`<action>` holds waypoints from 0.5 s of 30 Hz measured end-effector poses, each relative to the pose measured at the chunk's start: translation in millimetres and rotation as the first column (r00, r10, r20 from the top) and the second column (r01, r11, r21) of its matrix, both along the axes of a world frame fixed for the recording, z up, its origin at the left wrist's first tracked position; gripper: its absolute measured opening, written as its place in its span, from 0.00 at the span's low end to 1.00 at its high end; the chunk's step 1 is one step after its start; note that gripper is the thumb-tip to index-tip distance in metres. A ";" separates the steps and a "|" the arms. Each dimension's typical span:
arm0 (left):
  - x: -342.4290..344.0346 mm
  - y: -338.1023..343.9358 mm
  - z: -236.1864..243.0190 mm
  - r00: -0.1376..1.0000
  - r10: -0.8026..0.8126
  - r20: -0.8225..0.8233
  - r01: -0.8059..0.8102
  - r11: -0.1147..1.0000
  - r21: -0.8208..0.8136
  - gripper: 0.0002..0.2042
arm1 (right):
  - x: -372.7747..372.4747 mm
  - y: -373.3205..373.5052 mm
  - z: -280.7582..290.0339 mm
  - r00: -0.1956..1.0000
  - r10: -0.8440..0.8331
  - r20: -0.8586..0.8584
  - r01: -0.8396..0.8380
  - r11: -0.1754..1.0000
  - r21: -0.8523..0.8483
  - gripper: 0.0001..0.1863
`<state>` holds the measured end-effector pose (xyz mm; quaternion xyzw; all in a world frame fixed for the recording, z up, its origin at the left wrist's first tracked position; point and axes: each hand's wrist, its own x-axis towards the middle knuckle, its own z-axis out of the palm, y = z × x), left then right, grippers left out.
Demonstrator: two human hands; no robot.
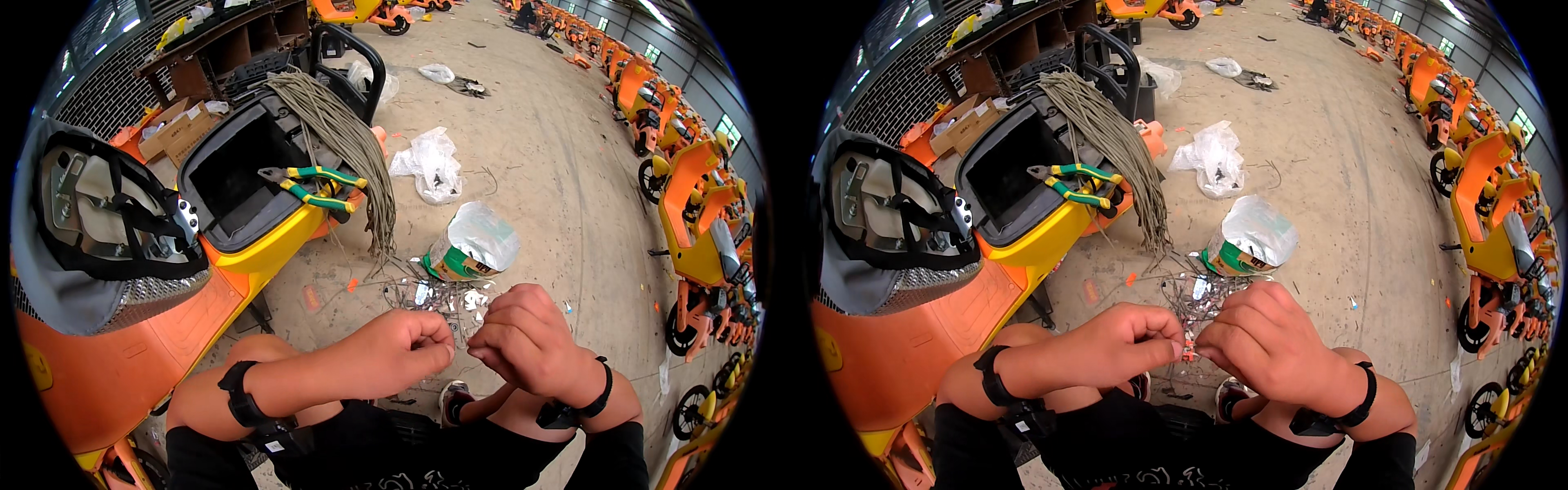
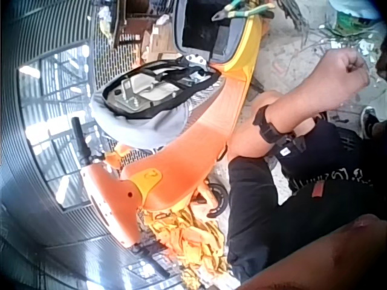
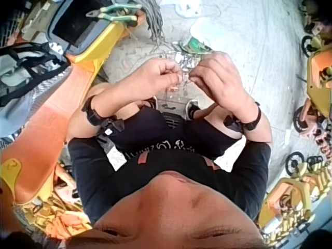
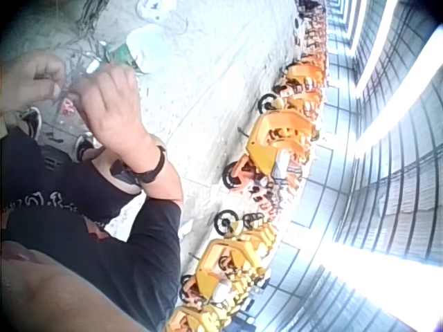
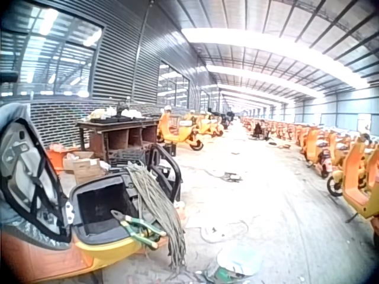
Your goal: The person works with electrical wires on an orange scooter, using pliers to strip or cut them. They handle a bundle of wires and use the tool on specific segments.
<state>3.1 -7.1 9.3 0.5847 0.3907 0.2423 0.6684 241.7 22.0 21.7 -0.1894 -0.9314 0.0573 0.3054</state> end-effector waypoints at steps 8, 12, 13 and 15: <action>7.0 -10.6 0.1 0.937 0.241 -0.252 0.066 0.589 0.806 0.06 | -2.1 -10.9 2.9 0.978 -0.191 0.087 0.148 0.337 -0.930 0.11; 5.5 -11.3 0.2 0.898 0.273 -0.344 0.202 0.439 0.876 0.07 | 1.7 -4.5 -3.5 0.984 -0.173 0.029 0.001 -0.159 -0.987 0.16; 4.8 -10.6 -1.5 0.894 0.272 -0.355 0.234 0.393 0.890 0.08 | 2.6 -2.5 -3.1 0.985 -0.173 0.012 -0.028 -0.228 -0.973 0.16; 4.5 -11.2 -2.0 0.884 0.289 -0.368 0.265 0.338 0.903 0.10 | 2.7 -1.3 -3.2 0.985 -0.174 -0.013 -0.060 -0.271 -0.961 0.15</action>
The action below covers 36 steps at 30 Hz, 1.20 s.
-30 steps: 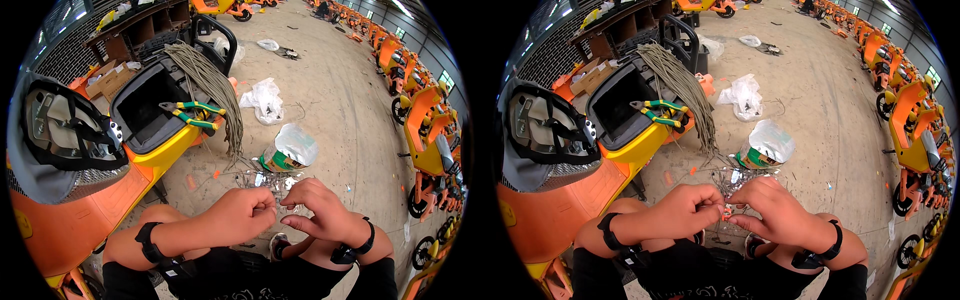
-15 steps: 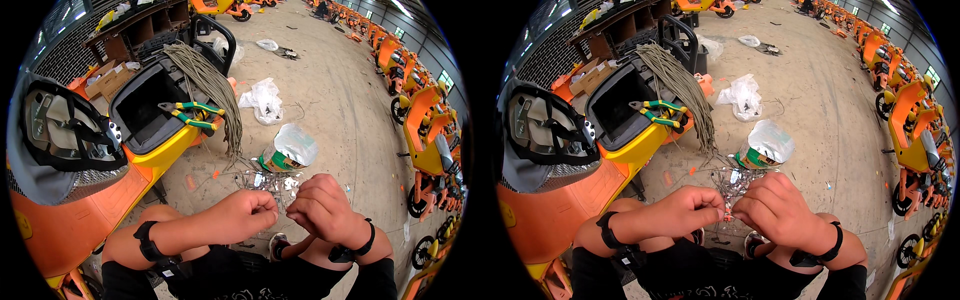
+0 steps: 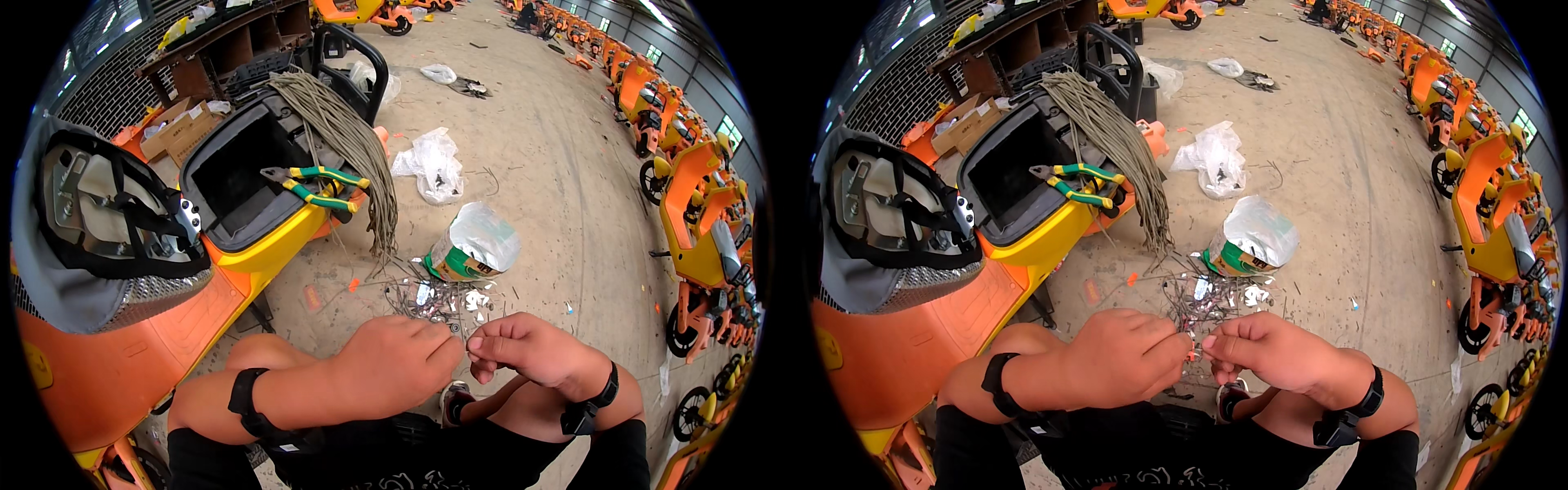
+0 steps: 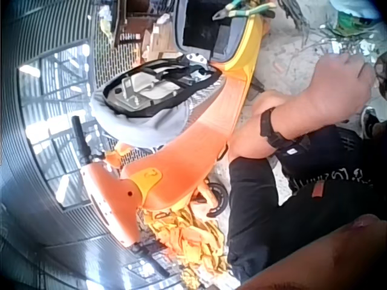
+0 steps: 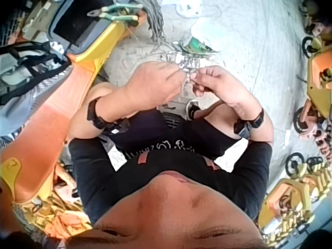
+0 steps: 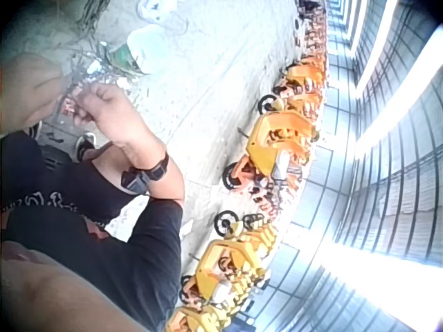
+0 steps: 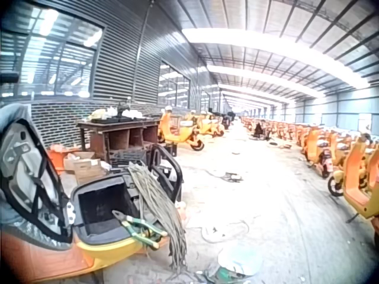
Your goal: The person works with electrical wires on an orange scooter, using pliers to strip or cut them. They handle a bundle of wires and use the tool on specific segments.
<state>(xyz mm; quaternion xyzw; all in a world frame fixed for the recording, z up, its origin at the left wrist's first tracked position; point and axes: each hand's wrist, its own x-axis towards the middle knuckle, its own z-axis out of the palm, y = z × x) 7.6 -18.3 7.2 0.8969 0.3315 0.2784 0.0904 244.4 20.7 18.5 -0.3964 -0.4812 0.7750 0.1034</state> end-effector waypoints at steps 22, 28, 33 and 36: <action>5.1 6.5 8.8 0.910 0.262 0.322 0.169 0.475 -0.864 0.08 | -2.9 -7.6 -5.9 0.990 -0.106 0.093 -0.036 0.448 0.893 0.09; -0.5 13.3 7.1 0.844 0.338 0.418 0.303 0.344 -0.889 0.07 | -2.0 0.8 0.9 0.998 -0.006 0.065 -0.063 0.171 0.983 0.13; -2.5 14.3 7.9 0.779 0.447 0.440 0.468 0.053 -0.882 0.07 | -0.8 5.1 4.5 0.994 0.035 0.106 -0.095 -0.227 0.969 0.16; -1.2 15.2 9.1 0.768 0.462 0.443 0.516 -0.039 -0.855 0.07 | 2.3 5.7 6.1 0.988 0.049 0.145 -0.119 -0.350 0.929 0.16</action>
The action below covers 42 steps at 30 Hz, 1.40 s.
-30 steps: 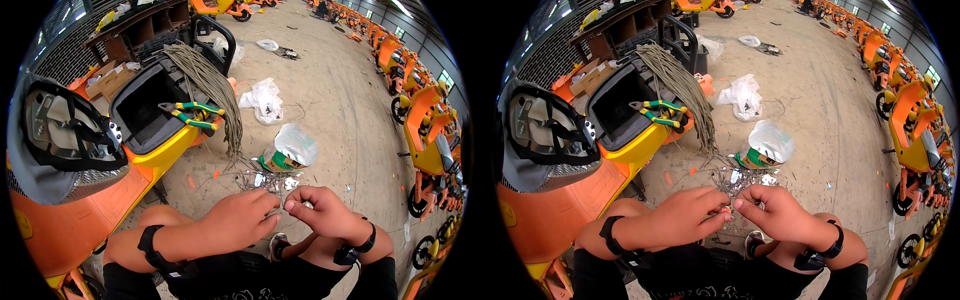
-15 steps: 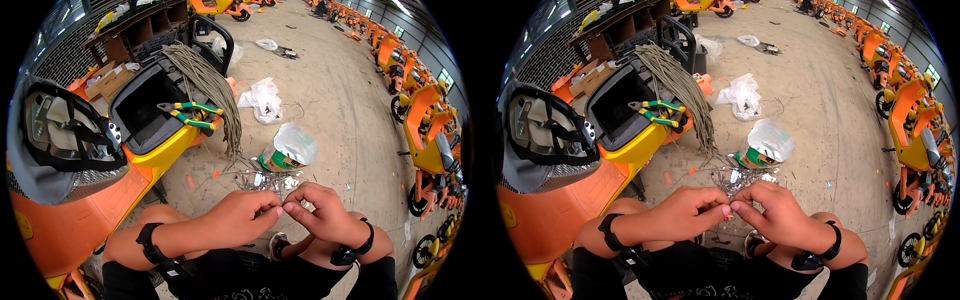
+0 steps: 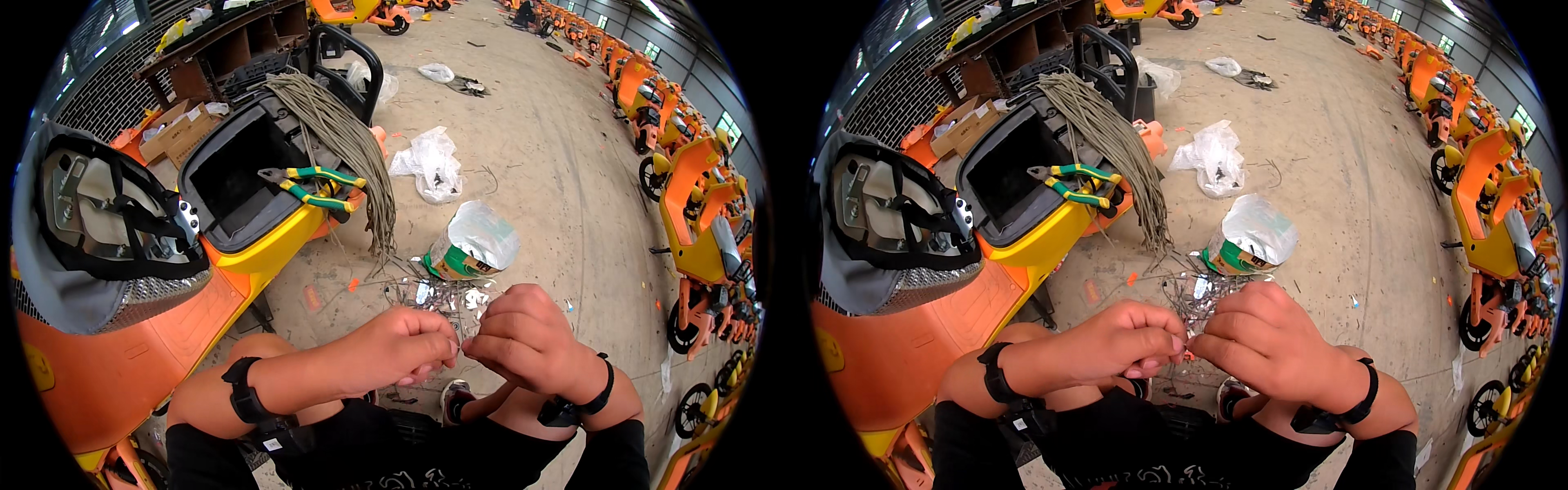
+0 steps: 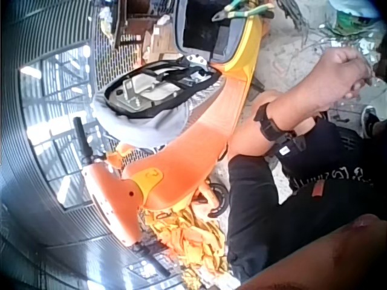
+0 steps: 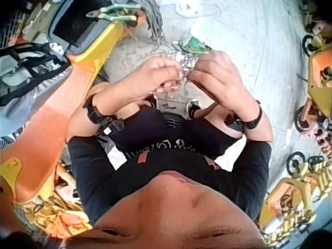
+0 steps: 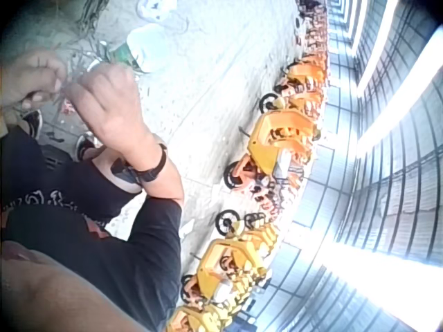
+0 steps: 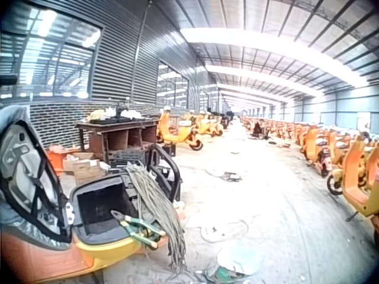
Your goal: The person works with electrical wires on an orange scooter, using pliers to strip or cut them. They handle a bundle of wires and use the tool on specific segments.
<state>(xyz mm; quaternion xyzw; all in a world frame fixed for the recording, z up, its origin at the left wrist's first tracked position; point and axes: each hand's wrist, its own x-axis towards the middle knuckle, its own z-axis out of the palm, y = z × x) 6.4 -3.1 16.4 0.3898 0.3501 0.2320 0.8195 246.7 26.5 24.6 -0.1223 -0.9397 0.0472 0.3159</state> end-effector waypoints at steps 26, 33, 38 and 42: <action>5.7 -13.8 -5.3 0.801 0.510 -0.312 0.341 0.040 0.939 0.06 | -8.0 -11.0 -19.8 0.978 -0.205 -0.023 -0.121 -0.478 -0.870 0.11; 4.7 -12.3 -12.3 0.836 0.446 -0.319 0.141 0.387 0.911 0.06 | -13.5 -11.7 -14.5 0.975 -0.208 -0.074 -0.022 0.243 -0.970 0.09; -4.3 -2.1 -2.7 0.958 0.152 -0.243 -0.007 0.861 0.508 0.07 | -10.9 -3.4 -2.4 0.994 -0.108 0.014 0.109 0.987 -0.121 0.18; -5.4 1.0 -7.4 0.976 0.044 -0.212 0.054 0.898 0.436 0.08 | -8.8 -6.4 -0.8 0.992 -0.111 0.066 0.106 0.992 0.073 0.16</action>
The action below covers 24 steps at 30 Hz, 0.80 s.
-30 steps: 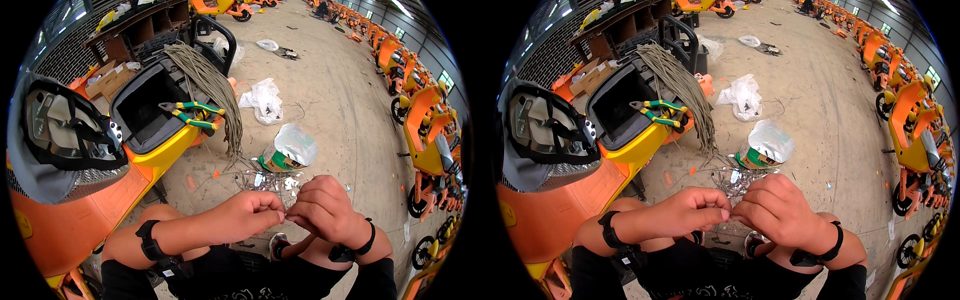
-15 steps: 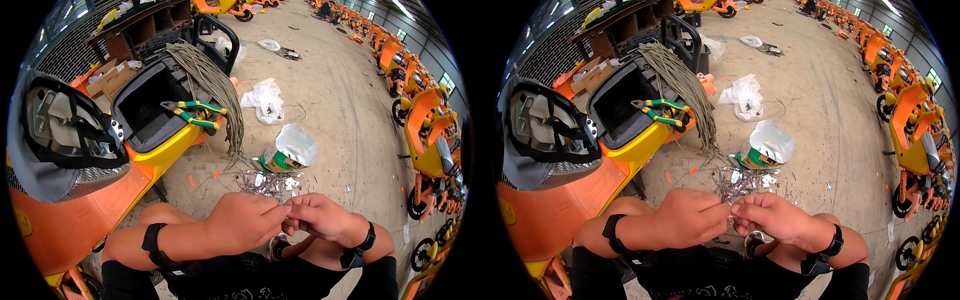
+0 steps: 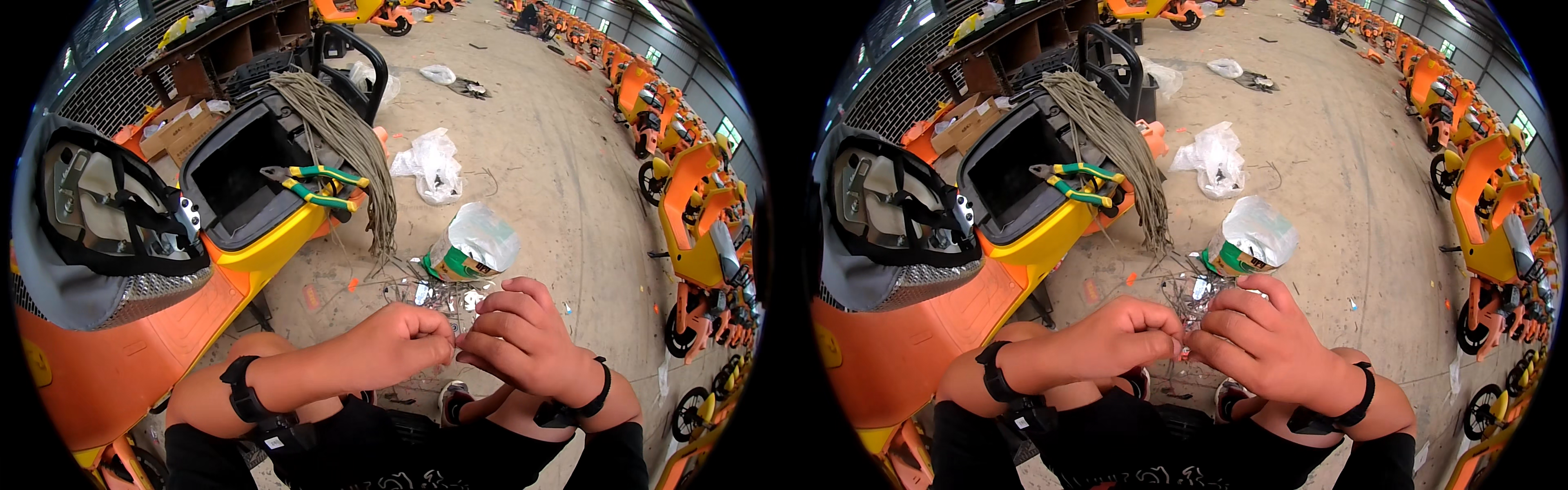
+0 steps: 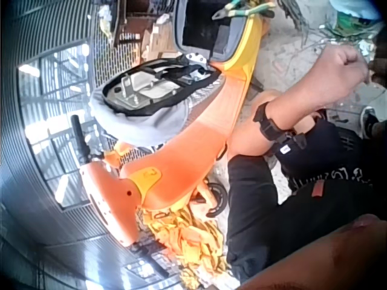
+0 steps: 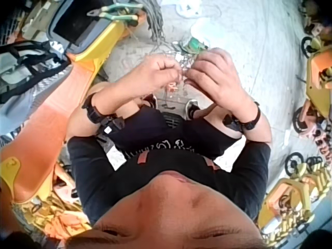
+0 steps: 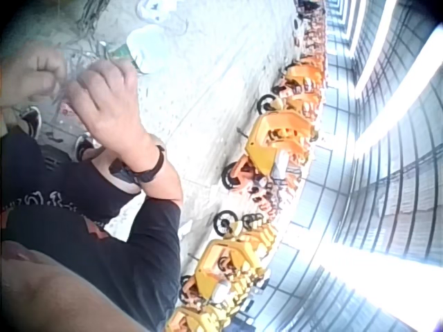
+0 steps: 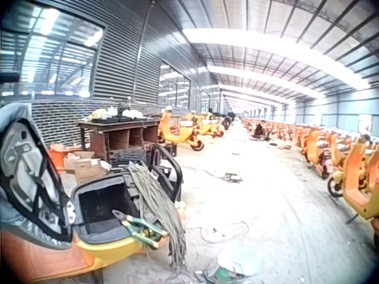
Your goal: The person works with electrical wires on an orange scooter, using pliers to strip or cut them. They handle a bundle of wires and use the tool on specific segments.
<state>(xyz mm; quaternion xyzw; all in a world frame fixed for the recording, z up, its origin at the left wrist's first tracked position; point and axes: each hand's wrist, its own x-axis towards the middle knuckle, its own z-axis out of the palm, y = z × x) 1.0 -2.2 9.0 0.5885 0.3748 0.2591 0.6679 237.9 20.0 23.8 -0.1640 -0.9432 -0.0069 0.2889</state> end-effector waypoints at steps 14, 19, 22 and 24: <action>3.3 -10.9 14.1 0.960 0.163 -0.228 -0.036 0.879 0.476 0.05 | 1.5 -3.8 -8.4 0.979 -0.205 -0.006 0.037 0.204 -0.978 0.11; 7.0 -14.6 -1.7 0.875 0.373 -0.310 0.218 0.269 0.938 0.05 | -2.2 -1.2 -14.8 0.912 -0.402 -0.074 -0.290 -0.508 -0.811 0.17; 8.8 -16.2 -1.3 0.879 0.386 -0.281 0.187 0.264 0.946 0.05 | 1.6 0.2 -15.4 0.932 -0.358 -0.060 -0.235 -0.467 -0.853 0.16; 9.0 -17.5 1.5 0.895 0.357 -0.266 0.081 0.458 0.885 0.05 | 2.9 0.7 -14.6 0.955 -0.280 -0.092 -0.142 -0.162 -0.977 0.16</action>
